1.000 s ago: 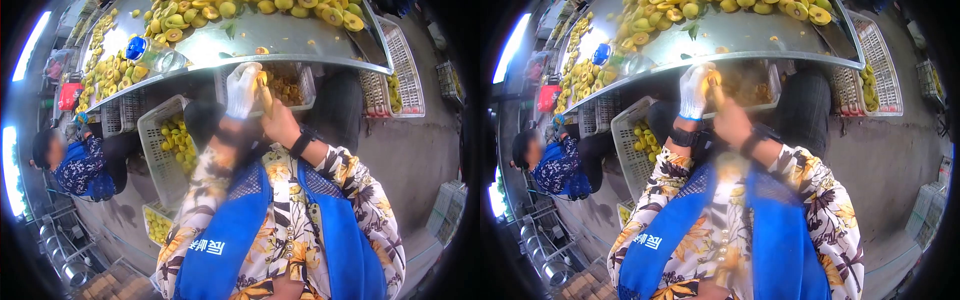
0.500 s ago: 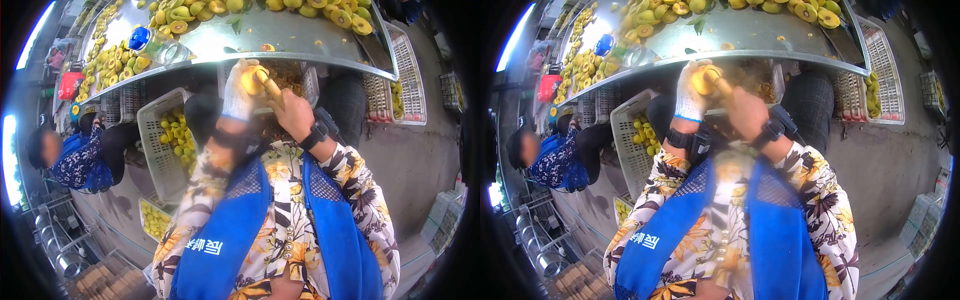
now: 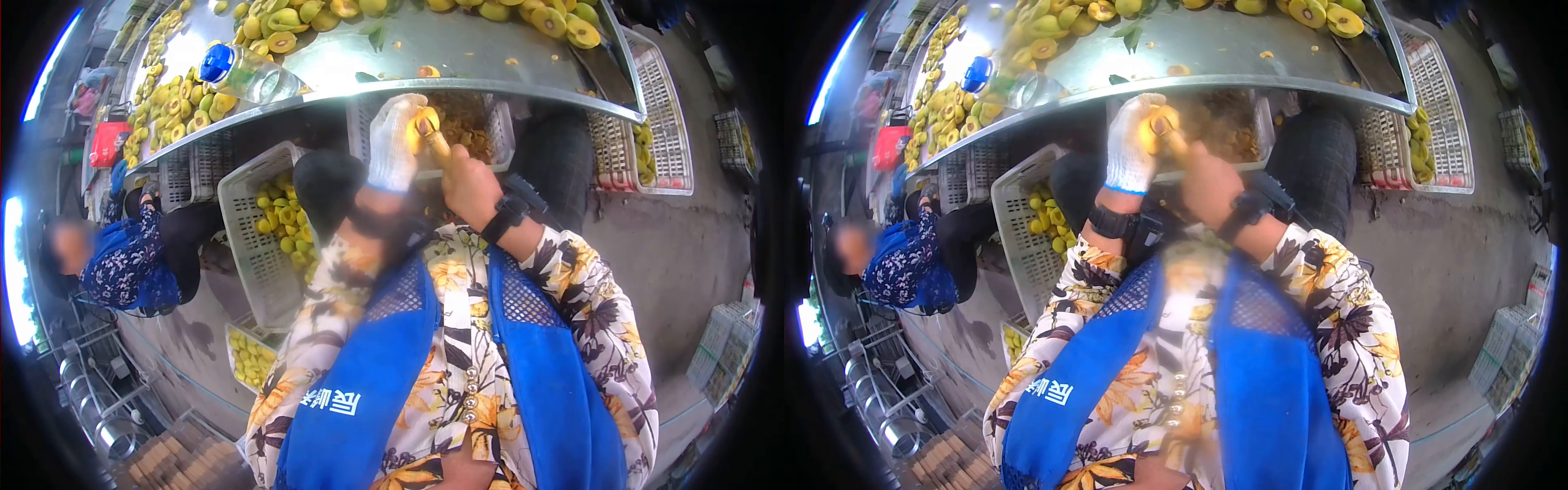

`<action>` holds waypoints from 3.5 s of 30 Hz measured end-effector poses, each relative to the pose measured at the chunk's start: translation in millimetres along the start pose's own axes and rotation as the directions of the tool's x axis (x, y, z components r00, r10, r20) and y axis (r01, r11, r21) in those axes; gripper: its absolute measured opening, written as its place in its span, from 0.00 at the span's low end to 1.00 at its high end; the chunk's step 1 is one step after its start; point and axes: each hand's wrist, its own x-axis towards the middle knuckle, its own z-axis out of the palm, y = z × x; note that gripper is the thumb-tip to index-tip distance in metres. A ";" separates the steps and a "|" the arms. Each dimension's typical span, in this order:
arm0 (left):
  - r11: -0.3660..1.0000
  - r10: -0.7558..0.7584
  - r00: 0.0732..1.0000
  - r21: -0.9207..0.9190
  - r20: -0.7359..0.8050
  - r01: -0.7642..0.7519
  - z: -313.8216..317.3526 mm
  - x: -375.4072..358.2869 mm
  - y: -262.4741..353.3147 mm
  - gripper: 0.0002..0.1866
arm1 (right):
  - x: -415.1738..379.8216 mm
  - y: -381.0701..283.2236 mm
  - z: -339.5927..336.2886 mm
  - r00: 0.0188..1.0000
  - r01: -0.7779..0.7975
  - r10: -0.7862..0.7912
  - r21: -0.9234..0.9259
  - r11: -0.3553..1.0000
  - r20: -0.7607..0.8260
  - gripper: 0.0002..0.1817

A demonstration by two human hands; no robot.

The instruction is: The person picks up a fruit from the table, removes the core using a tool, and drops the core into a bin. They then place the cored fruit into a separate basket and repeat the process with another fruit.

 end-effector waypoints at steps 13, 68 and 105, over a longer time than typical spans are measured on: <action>0.964 -0.251 0.928 0.154 0.276 0.215 -28.0 23.4 -17.2 0.17 | 2.4 16.9 -6.8 0.985 0.131 -0.120 -0.082 0.988 0.127 0.09; 0.945 -0.309 0.944 -0.146 -0.118 0.292 -4.5 20.0 0.0 0.19 | 8.1 -18.3 -0.1 0.833 -0.490 0.120 0.620 0.613 0.540 0.05; 0.335 0.295 0.953 0.941 -0.061 -0.043 -165.9 28.9 111.8 0.17 | 50.3 23.4 -53.4 0.976 0.185 -0.194 -0.086 0.979 -0.099 0.16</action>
